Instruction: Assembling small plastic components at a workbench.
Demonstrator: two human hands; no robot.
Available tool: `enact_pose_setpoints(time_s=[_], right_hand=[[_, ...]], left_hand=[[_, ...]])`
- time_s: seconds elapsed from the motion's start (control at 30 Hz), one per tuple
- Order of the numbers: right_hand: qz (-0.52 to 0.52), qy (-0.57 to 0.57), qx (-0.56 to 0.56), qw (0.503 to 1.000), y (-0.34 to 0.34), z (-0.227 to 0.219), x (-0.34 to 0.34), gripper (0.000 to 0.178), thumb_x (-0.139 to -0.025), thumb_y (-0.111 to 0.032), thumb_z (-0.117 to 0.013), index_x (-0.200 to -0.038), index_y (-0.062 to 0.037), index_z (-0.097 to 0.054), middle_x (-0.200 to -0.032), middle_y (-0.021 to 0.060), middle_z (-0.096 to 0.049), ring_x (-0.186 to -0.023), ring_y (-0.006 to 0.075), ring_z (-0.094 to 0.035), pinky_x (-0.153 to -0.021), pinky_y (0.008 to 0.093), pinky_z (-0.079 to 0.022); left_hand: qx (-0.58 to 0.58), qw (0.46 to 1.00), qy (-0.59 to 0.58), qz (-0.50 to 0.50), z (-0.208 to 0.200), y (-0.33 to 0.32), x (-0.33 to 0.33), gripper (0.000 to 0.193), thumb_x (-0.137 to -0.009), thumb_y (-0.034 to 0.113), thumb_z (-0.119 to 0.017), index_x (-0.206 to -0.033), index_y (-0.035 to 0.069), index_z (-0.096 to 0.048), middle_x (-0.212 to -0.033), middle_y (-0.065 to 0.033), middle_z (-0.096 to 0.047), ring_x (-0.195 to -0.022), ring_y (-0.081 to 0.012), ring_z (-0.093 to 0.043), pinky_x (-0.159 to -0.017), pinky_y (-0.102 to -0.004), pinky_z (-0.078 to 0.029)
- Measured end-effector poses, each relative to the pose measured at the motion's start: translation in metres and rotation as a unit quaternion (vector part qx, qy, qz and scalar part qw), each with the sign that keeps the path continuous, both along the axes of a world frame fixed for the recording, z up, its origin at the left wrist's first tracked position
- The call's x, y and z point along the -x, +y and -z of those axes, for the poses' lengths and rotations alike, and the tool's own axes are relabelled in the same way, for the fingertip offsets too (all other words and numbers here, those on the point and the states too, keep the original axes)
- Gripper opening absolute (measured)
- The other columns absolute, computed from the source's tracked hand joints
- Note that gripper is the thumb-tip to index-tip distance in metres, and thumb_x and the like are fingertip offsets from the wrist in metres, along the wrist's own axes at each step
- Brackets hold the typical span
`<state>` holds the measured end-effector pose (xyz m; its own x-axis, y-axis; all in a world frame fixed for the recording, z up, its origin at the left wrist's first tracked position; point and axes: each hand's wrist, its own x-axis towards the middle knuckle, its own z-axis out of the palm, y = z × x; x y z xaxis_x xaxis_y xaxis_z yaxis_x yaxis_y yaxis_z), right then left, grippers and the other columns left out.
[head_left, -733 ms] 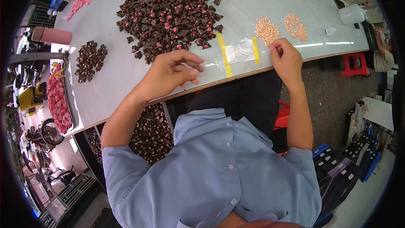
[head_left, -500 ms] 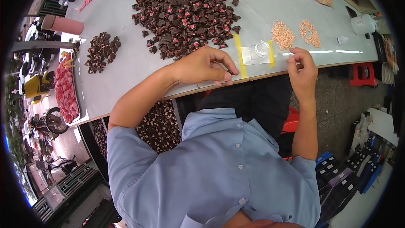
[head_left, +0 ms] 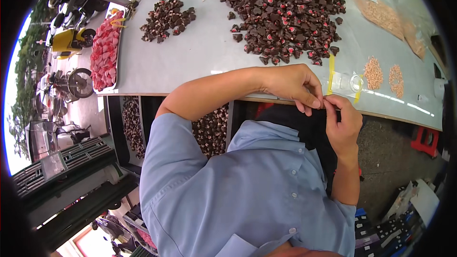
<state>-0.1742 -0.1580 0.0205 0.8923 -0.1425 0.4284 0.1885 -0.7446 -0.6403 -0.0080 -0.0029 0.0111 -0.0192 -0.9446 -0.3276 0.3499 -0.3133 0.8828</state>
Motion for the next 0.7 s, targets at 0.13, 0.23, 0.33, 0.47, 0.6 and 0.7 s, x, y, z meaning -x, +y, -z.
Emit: enact_pose_setpoints(time_s=[0.13,0.23,0.33,0.47,0.6,0.7], right_hand=[[-0.009,0.006,0.025,1.000,-0.001,-0.007,-0.002,0.011,-0.086,0.004,-0.071,-0.095,0.0007,-0.065,-0.088,0.0134,-0.071,-0.075,0.0266,-0.071,-0.066,0.0327,-0.055],[-0.024,0.009,0.024,0.999,0.003,-0.008,-0.007,0.012,-0.085,0.004,-0.071,-0.094,-0.0013,-0.066,-0.086,0.0121,-0.070,-0.071,0.0269,-0.070,-0.062,0.0327,-0.054],[-0.017,0.004,0.023,1.000,0.008,-0.006,-0.006,0.014,-0.085,0.005,-0.071,-0.096,-0.0011,-0.066,-0.086,0.0125,-0.070,-0.071,0.0272,-0.070,-0.062,0.0328,-0.054],[0.042,-0.052,0.047,0.997,0.024,0.000,-0.003,0.018,-0.084,0.007,-0.070,-0.102,0.0021,-0.065,-0.091,0.0154,-0.071,-0.077,0.0292,-0.072,-0.066,0.0330,-0.057],[0.065,-0.036,-0.029,0.997,0.023,-0.002,0.007,0.021,-0.085,0.010,-0.067,-0.105,0.0047,-0.064,-0.098,0.0158,-0.072,-0.083,0.0253,-0.074,-0.072,0.0335,-0.059],[0.028,0.023,-0.107,0.994,0.005,-0.010,0.006,0.016,-0.085,0.007,-0.069,-0.100,0.0034,-0.065,-0.089,0.0127,-0.072,-0.076,0.0205,-0.073,-0.068,0.0299,-0.058]], left_hand=[[0.016,1.000,0.005,0.013,0.000,-0.001,-0.002,0.019,-0.094,0.012,-0.068,-0.105,-0.004,-0.069,-0.100,-0.0113,-0.071,-0.086,-0.0167,-0.072,-0.073,-0.0268,-0.059],[-0.010,1.000,-0.008,0.014,-0.004,0.002,-0.004,0.018,-0.094,0.010,-0.068,-0.105,-0.004,-0.069,-0.097,-0.0110,-0.071,-0.086,-0.0172,-0.072,-0.073,-0.0266,-0.059],[-0.038,0.999,-0.028,-0.006,-0.006,0.005,-0.004,0.017,-0.094,0.010,-0.069,-0.104,-0.004,-0.069,-0.094,-0.0104,-0.072,-0.085,-0.0171,-0.072,-0.073,-0.0264,-0.059],[-0.054,0.998,-0.019,-0.032,-0.002,0.001,-0.003,0.018,-0.093,0.013,-0.071,-0.102,-0.002,-0.069,-0.092,-0.0093,-0.072,-0.083,-0.0158,-0.072,-0.071,-0.0257,-0.058],[-0.038,0.998,0.008,-0.042,0.001,-0.002,-0.004,0.020,-0.094,0.017,-0.072,-0.102,0.000,-0.069,-0.094,-0.0081,-0.072,-0.083,-0.0158,-0.071,-0.070,-0.0253,-0.057],[-0.041,0.999,0.015,-0.028,-0.002,-0.001,-0.004,0.021,-0.094,0.019,-0.071,-0.102,0.000,-0.068,-0.094,-0.0078,-0.071,-0.083,-0.0157,-0.071,-0.072,-0.0260,-0.058]])
